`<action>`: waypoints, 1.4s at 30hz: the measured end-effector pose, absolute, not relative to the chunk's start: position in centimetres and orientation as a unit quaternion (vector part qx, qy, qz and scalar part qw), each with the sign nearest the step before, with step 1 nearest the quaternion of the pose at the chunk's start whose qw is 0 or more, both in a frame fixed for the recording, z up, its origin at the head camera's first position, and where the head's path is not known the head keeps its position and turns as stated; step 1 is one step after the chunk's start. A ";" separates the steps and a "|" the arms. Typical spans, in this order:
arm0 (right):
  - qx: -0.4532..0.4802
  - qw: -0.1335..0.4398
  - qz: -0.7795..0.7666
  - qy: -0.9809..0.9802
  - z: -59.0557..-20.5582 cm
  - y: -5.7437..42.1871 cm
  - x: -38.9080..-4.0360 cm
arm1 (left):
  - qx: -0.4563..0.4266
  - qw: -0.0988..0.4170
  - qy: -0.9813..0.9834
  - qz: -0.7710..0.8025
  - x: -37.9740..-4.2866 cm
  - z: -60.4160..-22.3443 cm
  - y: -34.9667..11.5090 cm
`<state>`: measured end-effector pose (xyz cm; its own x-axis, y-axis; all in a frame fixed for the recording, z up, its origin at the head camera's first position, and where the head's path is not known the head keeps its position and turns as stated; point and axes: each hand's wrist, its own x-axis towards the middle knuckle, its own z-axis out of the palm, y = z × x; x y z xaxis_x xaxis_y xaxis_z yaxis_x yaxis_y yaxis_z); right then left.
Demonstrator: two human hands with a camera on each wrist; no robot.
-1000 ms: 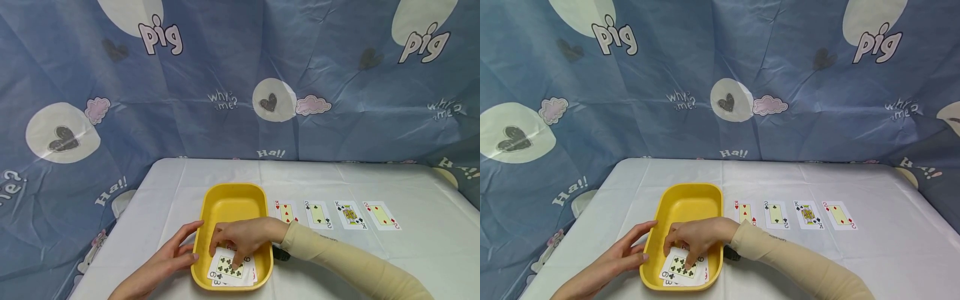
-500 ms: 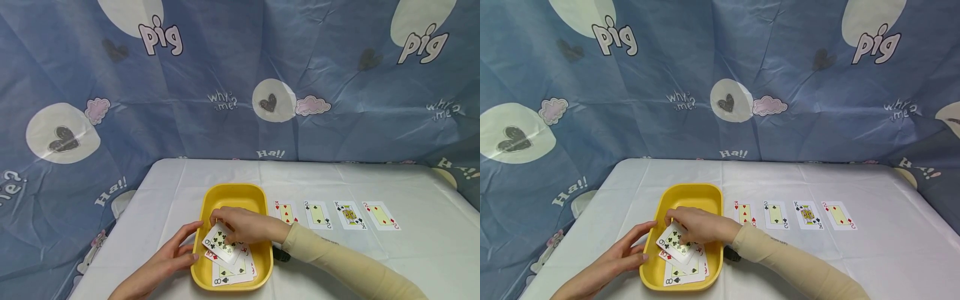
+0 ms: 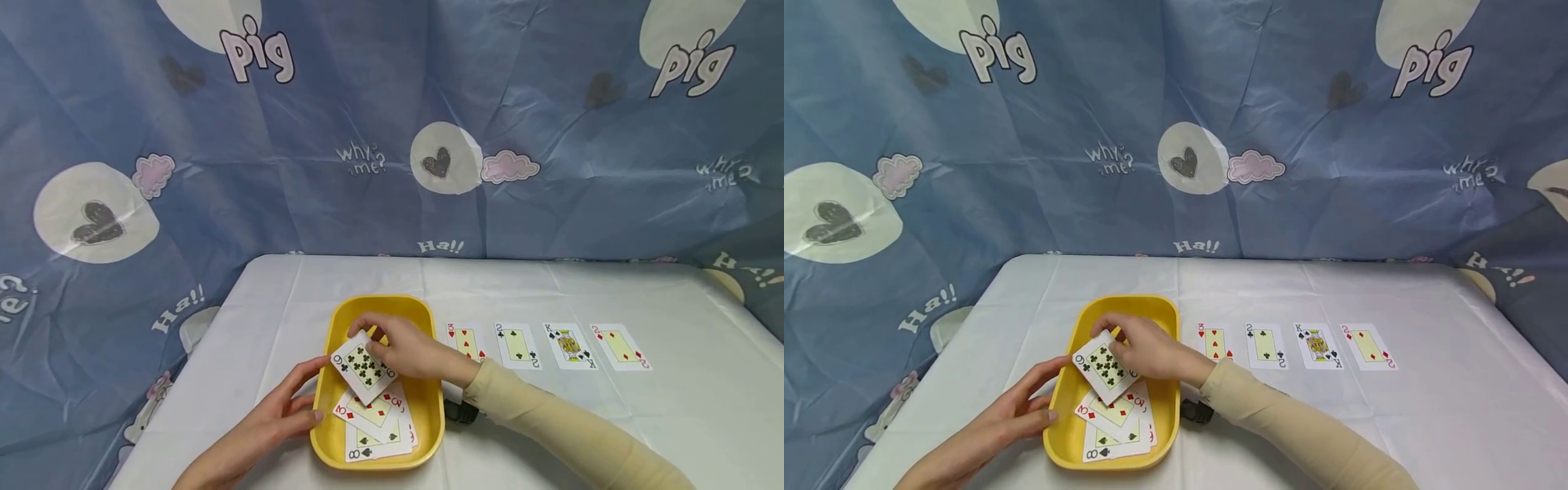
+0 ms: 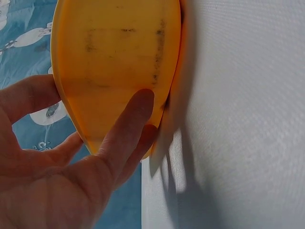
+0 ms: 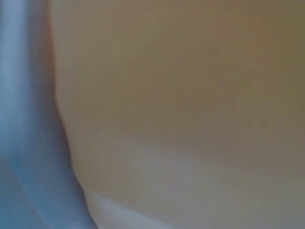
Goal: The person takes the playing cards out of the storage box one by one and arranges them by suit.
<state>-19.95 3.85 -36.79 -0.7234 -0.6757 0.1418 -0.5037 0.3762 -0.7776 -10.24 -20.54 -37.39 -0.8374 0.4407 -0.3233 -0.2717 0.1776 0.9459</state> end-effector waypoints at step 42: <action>-0.204 0.038 -0.662 0.720 -35.0 13.1 -18.1 | 0.017 0.277 0.736 0.617 -10.6 -37.5 -20.2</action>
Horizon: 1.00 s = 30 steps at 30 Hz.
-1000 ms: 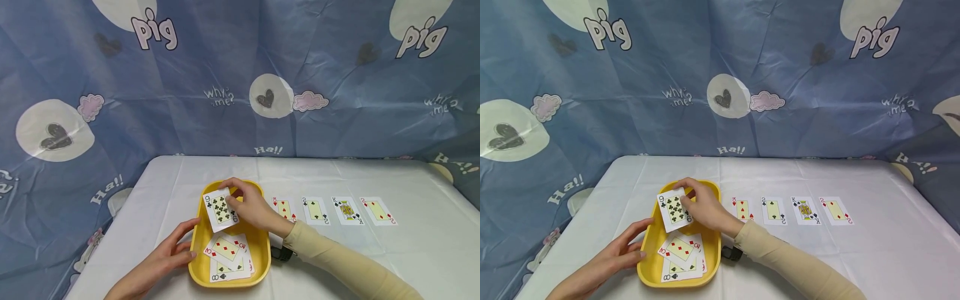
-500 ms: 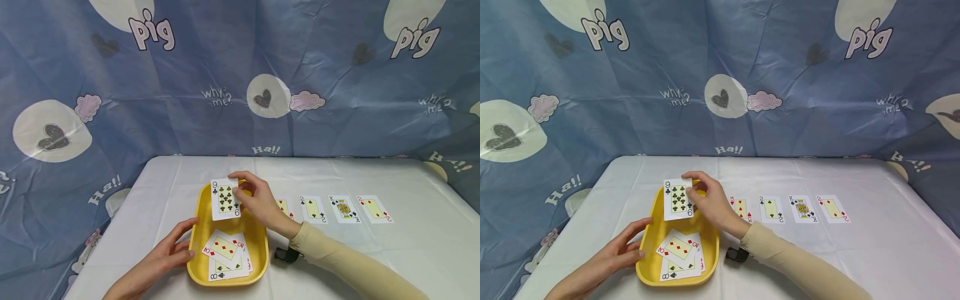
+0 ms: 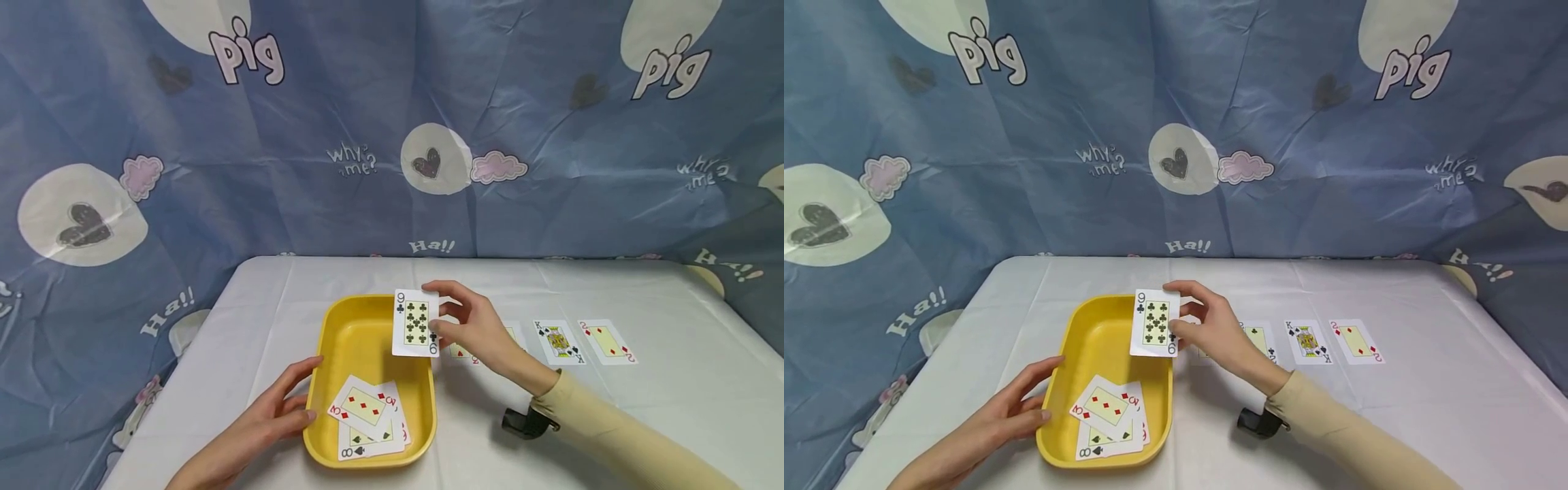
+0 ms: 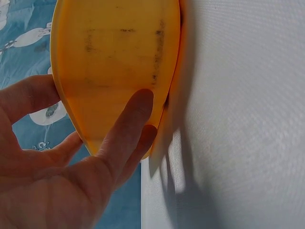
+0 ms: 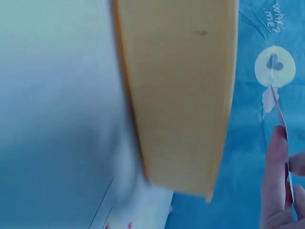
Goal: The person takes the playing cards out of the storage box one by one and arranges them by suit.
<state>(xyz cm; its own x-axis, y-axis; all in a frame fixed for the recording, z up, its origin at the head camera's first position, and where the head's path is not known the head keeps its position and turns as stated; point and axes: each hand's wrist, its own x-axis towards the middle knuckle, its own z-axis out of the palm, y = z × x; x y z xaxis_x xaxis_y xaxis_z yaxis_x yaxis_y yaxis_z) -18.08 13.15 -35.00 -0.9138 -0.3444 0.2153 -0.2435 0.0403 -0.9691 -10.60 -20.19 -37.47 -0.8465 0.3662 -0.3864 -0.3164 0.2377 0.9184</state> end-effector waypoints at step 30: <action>-0.185 0.086 -0.488 0.849 -38.6 25.7 -12.8 | 0.035 0.283 0.724 0.628 -10.8 -37.6 -20.3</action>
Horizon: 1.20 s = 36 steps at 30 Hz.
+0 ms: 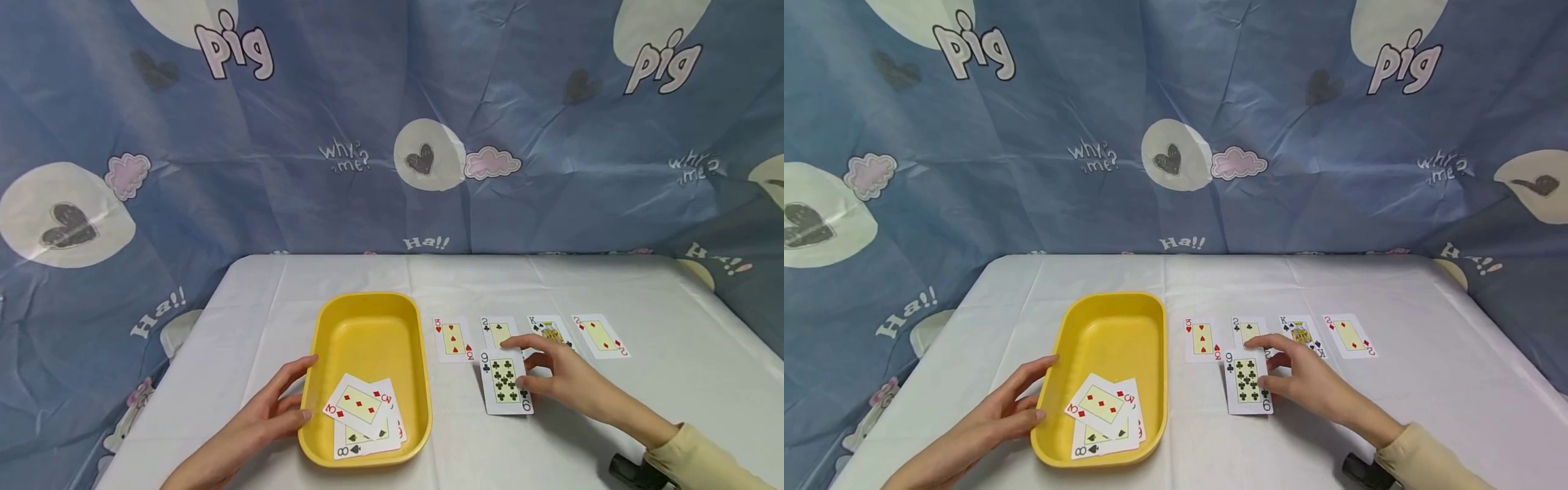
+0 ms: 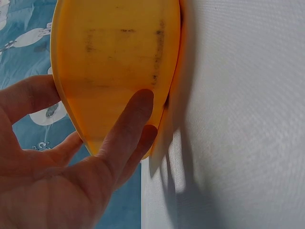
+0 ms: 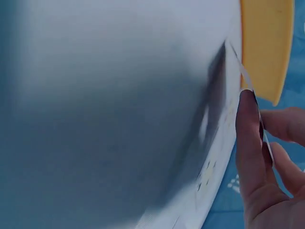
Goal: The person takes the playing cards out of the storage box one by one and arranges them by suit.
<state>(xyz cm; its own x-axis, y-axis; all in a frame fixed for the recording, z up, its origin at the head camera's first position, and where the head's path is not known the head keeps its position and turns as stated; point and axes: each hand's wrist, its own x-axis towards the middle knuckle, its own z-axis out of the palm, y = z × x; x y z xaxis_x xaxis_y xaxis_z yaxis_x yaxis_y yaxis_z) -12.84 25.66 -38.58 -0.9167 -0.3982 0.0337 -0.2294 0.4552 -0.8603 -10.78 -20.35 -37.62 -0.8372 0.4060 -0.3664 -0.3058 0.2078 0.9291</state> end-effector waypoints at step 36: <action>-0.230 -0.035 -0.396 0.888 -38.6 26.1 -12.6 | 0.038 0.281 0.723 0.630 -10.7 -37.8 -20.4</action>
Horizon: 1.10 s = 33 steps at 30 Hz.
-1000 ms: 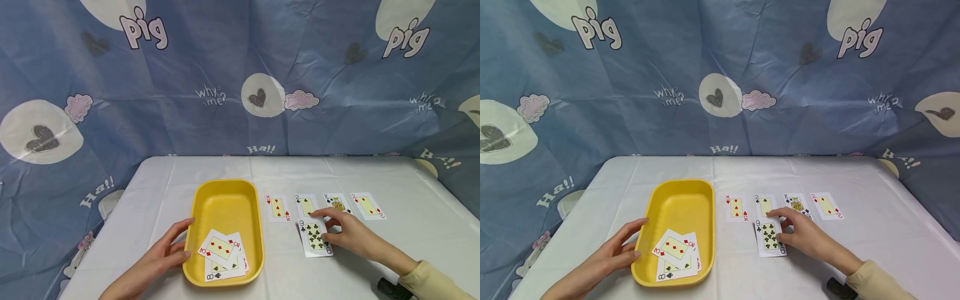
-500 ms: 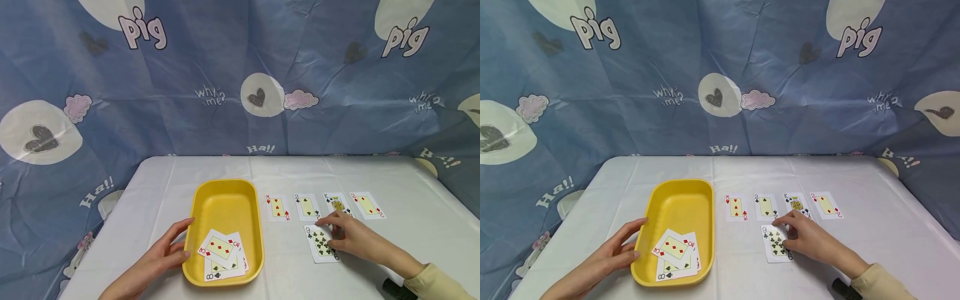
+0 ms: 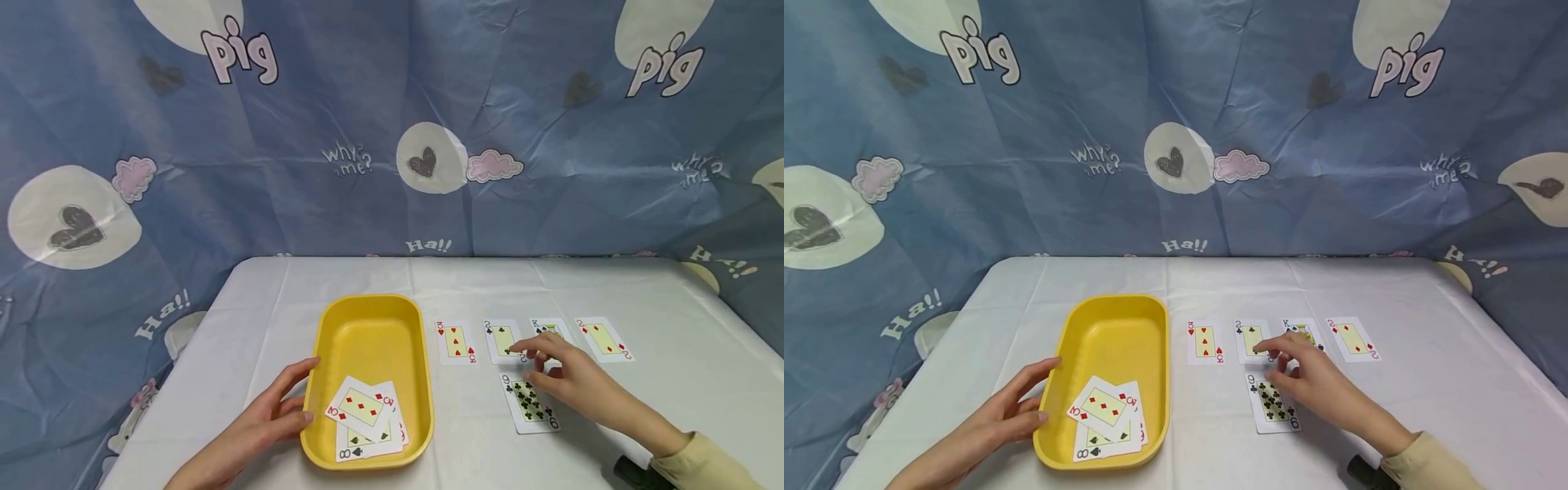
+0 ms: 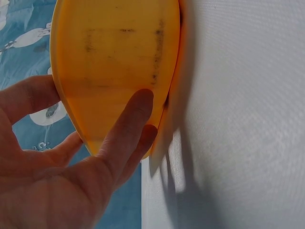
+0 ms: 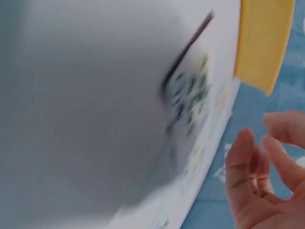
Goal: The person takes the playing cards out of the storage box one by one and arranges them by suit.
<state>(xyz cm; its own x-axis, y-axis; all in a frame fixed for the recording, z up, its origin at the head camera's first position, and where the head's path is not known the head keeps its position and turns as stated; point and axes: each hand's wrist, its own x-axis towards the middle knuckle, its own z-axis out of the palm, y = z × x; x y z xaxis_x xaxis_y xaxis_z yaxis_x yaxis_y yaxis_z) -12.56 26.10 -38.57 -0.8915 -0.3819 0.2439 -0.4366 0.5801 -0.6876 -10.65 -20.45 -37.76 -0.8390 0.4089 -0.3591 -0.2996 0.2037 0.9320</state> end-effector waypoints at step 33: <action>0.407 -0.130 0.502 -0.752 -36.0 11.9 -14.5 | 0.011 0.277 0.734 0.619 -10.6 -37.4 -20.2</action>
